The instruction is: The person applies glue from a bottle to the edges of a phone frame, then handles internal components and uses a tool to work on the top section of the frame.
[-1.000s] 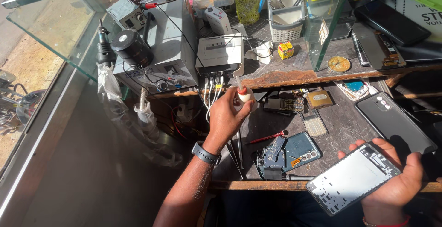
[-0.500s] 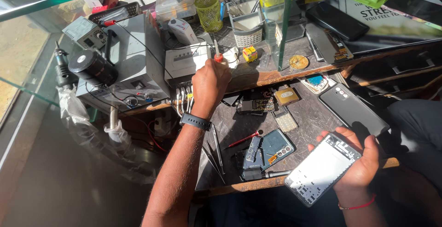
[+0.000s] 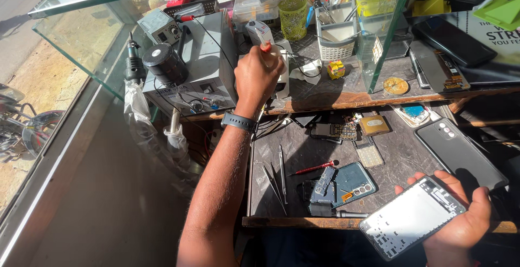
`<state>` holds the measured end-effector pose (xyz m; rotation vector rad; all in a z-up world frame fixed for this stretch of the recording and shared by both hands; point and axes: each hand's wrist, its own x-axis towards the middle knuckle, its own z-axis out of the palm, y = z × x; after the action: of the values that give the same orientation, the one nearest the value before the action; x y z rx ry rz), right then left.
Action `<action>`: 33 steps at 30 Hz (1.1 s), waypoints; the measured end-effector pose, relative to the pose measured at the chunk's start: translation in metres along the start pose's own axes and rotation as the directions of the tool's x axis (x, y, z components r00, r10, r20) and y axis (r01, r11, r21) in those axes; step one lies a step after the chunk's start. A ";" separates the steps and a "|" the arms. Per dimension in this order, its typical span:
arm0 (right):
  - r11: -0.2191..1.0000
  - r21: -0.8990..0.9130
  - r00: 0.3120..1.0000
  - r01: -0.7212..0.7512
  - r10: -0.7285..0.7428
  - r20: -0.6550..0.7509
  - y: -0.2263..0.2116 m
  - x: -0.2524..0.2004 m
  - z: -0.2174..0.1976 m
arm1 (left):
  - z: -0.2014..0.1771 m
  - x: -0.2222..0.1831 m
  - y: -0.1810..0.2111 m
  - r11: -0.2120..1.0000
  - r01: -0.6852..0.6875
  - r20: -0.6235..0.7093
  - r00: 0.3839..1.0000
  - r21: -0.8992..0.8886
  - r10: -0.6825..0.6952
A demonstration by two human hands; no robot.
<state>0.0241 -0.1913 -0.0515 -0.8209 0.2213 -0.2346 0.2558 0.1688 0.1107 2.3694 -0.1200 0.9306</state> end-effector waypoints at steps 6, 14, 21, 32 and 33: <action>0.997 0.078 0.998 0.010 -0.015 0.056 0.012 0.009 -0.027 | -0.011 0.031 -0.016 0.943 0.105 0.140 0.978 0.317 -0.156; 0.989 0.148 0.989 0.023 -0.044 0.139 0.020 0.014 -0.050 | -0.021 0.023 -0.017 0.932 0.151 0.120 0.973 0.329 -0.200; 0.998 0.016 0.994 0.063 -0.064 0.094 0.014 0.008 -0.032 | -0.015 -0.033 0.014 0.925 -0.032 0.324 0.941 0.379 -0.100; 0.997 -0.057 0.997 0.057 -0.054 0.046 0.004 0.000 -0.017 | -0.002 -0.031 -0.002 0.877 -0.027 0.344 0.925 0.480 -0.159; 0.997 -0.051 0.996 0.063 -0.060 0.070 0.004 0.001 -0.017 | -0.005 -0.034 -0.006 0.881 -0.016 0.319 0.935 0.473 -0.154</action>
<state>0.0206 -0.2010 -0.0655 -0.8883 0.1383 -0.2588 0.2289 0.1724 0.0886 2.9561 0.0660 0.5319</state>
